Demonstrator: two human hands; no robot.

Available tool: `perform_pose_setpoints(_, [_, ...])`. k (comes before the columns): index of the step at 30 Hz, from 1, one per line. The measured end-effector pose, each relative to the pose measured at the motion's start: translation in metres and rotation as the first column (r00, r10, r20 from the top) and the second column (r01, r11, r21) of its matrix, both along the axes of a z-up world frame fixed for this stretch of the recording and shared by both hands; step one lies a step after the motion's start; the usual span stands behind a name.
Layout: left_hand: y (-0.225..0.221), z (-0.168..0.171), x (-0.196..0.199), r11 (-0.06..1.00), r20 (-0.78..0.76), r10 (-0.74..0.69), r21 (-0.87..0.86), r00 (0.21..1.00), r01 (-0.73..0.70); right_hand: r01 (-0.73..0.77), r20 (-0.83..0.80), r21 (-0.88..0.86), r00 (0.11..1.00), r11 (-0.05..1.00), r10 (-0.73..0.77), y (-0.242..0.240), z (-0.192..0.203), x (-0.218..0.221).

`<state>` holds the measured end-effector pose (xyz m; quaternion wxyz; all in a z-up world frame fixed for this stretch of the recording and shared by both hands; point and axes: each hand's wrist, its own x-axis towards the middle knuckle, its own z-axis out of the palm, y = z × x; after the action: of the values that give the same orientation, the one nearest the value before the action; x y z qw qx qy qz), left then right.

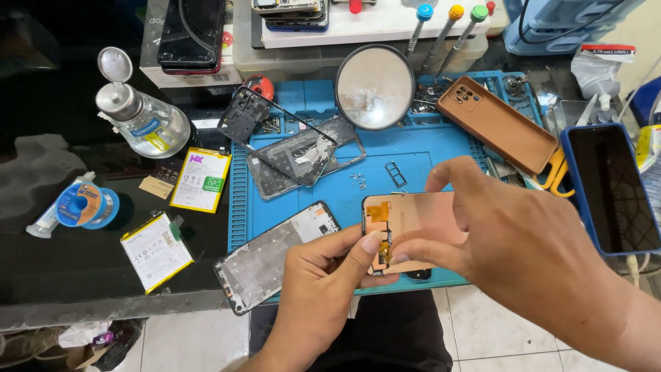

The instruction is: Disassembling a smartphone to test and install a new screen component, including handling the battery and motherboard.

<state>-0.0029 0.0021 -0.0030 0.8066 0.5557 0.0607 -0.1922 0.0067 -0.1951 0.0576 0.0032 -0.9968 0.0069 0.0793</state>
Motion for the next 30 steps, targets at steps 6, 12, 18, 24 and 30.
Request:
perform_pose_setpoints(6, [0.011, -0.001, 0.011, 0.992, -0.247, 0.081, -0.074, 0.966, -0.102, -0.063, 0.460, 0.513, 0.862, 0.856, -0.212, -0.040, -0.004, -0.007])
perform_pose_setpoints(12, [0.018, -0.022, 0.009, 0.973, -0.155, 0.015, -0.224, 0.988, -0.050, 0.527, -0.350, 0.762, 0.824, 0.376, -0.445, -0.040, -0.008, 0.003])
perform_pose_setpoints(18, [0.009, -0.017, 0.014, 0.999, -0.181, 0.007, -0.050, 0.983, -0.017, 0.280, -0.170, 0.885, 0.938, 0.372, -0.302, -0.057, -0.035, -0.008])
perform_pose_setpoints(24, [0.013, -0.014, 0.021, 0.999, -0.176, -0.031, 0.022, 0.984, 0.036, 0.226, -0.117, 0.885, 0.955, 0.407, -0.274, -0.054, -0.033, -0.010])
perform_pose_setpoints(30, [0.022, 0.005, 0.026, 0.988, -0.194, -0.143, 0.032, 0.971, 0.152, 0.263, -0.163, 0.902, 0.941, 0.342, -0.295, -0.056, -0.035, -0.009])
